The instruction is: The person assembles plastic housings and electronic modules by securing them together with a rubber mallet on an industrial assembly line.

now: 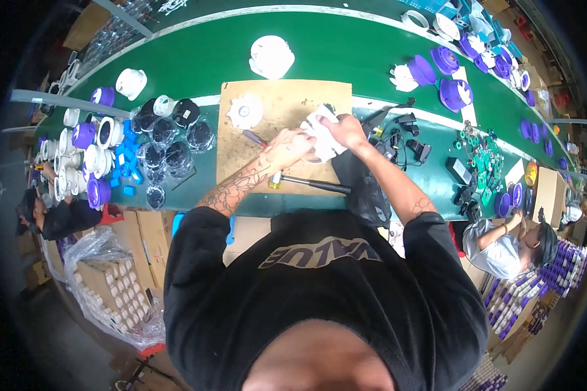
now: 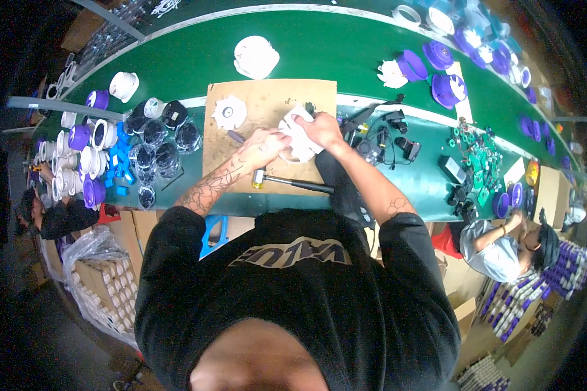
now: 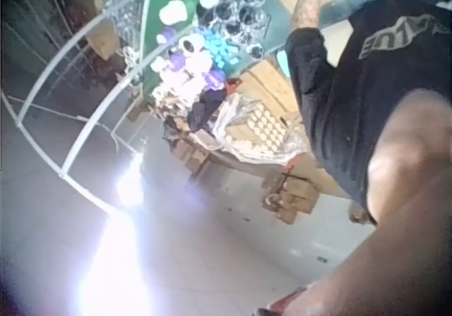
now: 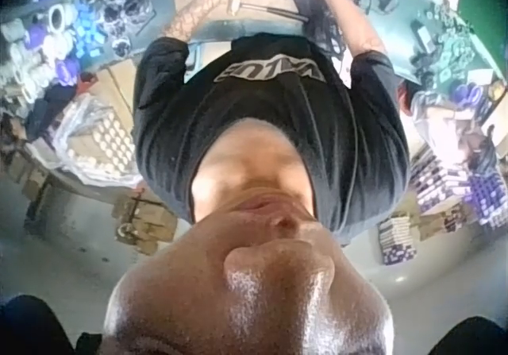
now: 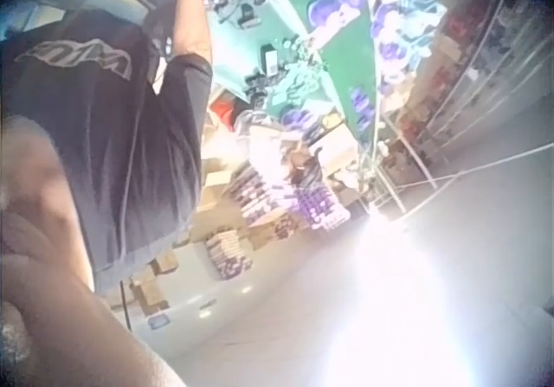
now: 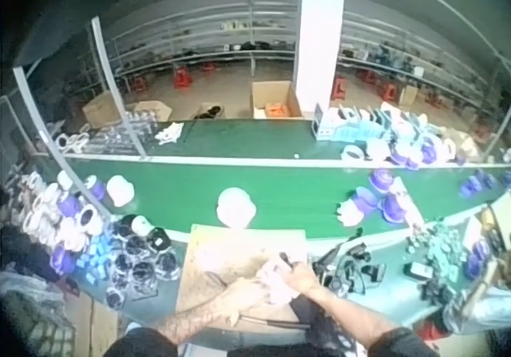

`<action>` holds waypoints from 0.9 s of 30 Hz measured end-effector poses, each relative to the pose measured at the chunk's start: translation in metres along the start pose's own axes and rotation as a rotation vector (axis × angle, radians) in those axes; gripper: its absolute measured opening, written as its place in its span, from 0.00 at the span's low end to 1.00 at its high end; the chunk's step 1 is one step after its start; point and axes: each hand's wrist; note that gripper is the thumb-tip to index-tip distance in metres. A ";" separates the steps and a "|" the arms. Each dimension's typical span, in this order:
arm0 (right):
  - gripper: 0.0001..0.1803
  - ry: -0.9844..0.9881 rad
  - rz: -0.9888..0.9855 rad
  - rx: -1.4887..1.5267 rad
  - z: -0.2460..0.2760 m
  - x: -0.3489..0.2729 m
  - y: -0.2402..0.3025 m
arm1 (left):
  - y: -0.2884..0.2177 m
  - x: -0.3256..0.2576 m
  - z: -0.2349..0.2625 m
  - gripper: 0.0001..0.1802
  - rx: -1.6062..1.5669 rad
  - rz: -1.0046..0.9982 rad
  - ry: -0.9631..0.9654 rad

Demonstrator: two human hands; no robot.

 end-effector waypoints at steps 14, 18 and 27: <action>0.38 0.016 0.641 -0.254 -0.042 -0.035 -0.061 | -0.033 -0.065 -0.057 0.14 -0.597 0.757 0.312; 0.30 -0.332 0.381 0.151 0.060 -0.004 -0.112 | -0.050 -0.028 -0.068 0.16 -0.651 0.811 0.227; 0.36 -1.008 -0.439 0.366 0.402 0.250 -0.507 | -0.092 0.279 -0.193 0.28 -1.212 1.011 0.294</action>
Point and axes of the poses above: each hand's wrist, its own x-axis towards the middle knuckle, its own z-axis out of the back of the hand, y = z × x, and after that the axes turned 14 degrees about -y, right-handed
